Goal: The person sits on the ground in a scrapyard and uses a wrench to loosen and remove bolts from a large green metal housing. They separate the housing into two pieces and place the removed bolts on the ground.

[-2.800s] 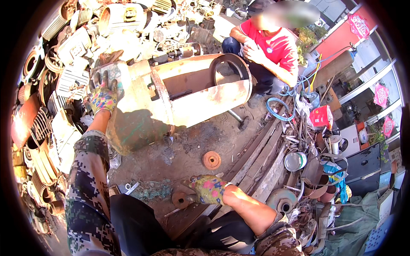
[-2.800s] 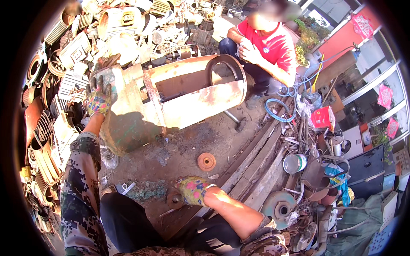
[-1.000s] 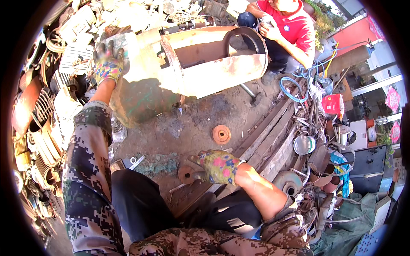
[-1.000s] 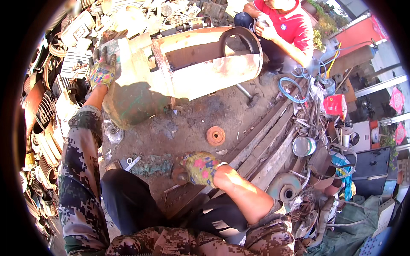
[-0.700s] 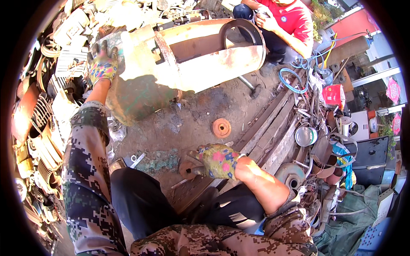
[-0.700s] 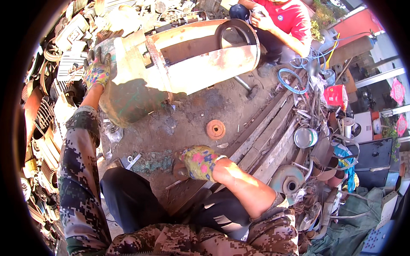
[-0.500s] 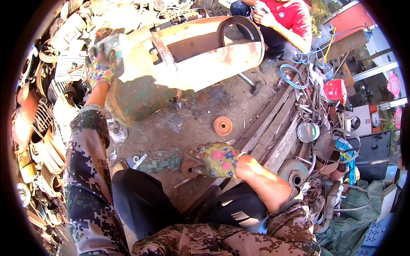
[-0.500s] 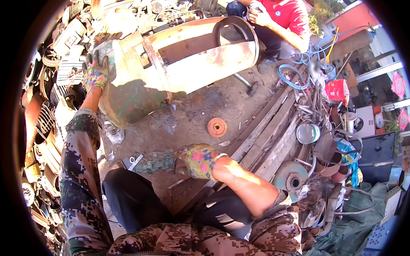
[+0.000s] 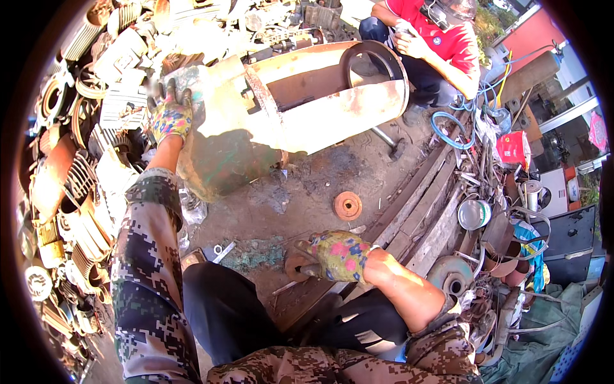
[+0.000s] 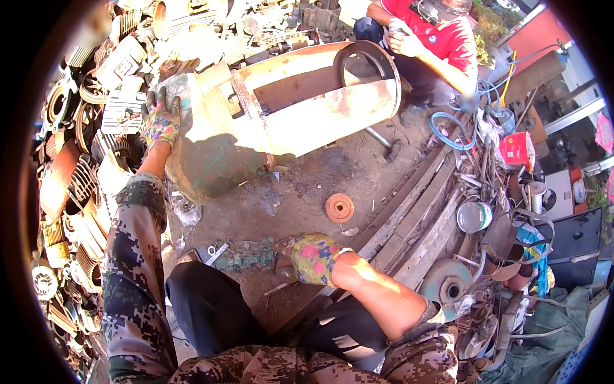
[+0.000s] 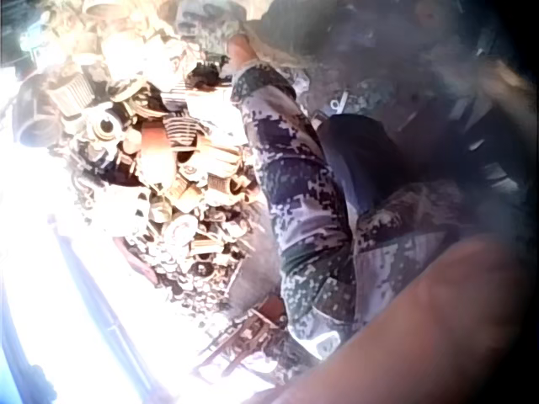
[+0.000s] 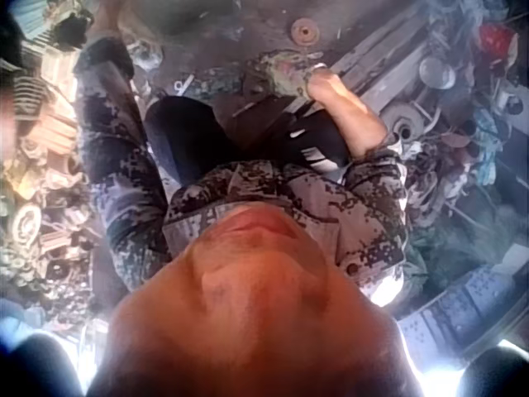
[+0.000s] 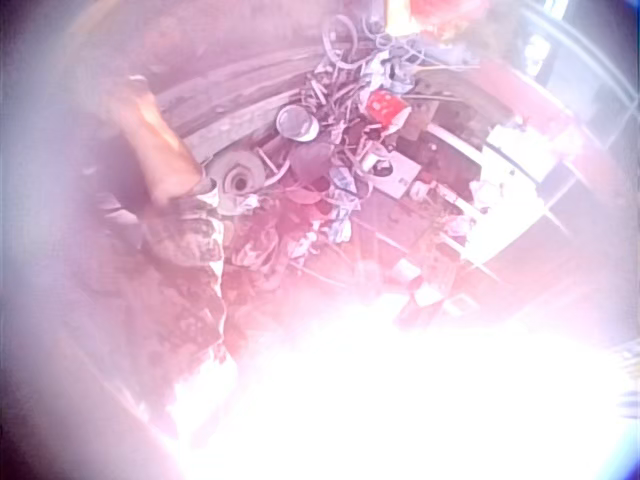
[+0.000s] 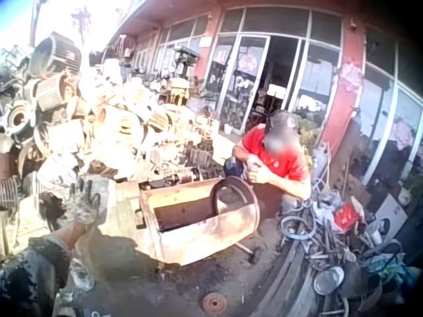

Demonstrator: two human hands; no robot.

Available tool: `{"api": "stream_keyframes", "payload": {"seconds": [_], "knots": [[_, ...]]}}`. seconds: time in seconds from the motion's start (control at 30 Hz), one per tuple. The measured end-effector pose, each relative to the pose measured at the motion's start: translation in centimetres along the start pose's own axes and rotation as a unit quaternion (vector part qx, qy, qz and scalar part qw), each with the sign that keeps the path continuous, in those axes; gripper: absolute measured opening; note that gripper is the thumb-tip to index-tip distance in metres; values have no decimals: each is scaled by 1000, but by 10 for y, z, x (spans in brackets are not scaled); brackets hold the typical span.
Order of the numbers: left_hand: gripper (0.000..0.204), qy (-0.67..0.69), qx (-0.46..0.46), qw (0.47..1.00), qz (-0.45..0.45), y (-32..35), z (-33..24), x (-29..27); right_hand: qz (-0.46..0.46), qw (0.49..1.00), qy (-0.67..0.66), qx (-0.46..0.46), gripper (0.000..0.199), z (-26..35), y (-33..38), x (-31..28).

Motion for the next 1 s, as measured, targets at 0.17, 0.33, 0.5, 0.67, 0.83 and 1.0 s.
{"api": "stream_keyframes", "payload": {"seconds": [0.17,0.33,0.5,0.67,0.83,1.0], "knots": [[66,-19,4,1000,-19,-3,14,-6,-29,997,-39,-60,60,-13,-37,31],[65,-24,19,999,-19,-4,12,-2,-83,985,-106,-104,60,-41,-68,76],[65,-14,13,1000,-18,-1,10,2,-23,996,34,-78,61,10,-57,26],[65,-17,12,1000,-17,-5,14,-1,2,996,69,-62,60,38,-55,-2],[65,-21,3,1000,-8,-4,11,-6,8,991,110,-70,58,37,-55,1],[65,-14,6,1000,-4,2,7,3,12,993,82,-84,56,28,-52,6]]}}
Point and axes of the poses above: each hand's wrist, its own y-axis away from the middle knuckle, its own x-axis out of the palm, z = x × y, the point moved 6 cm from there along -y, towards the middle knuckle
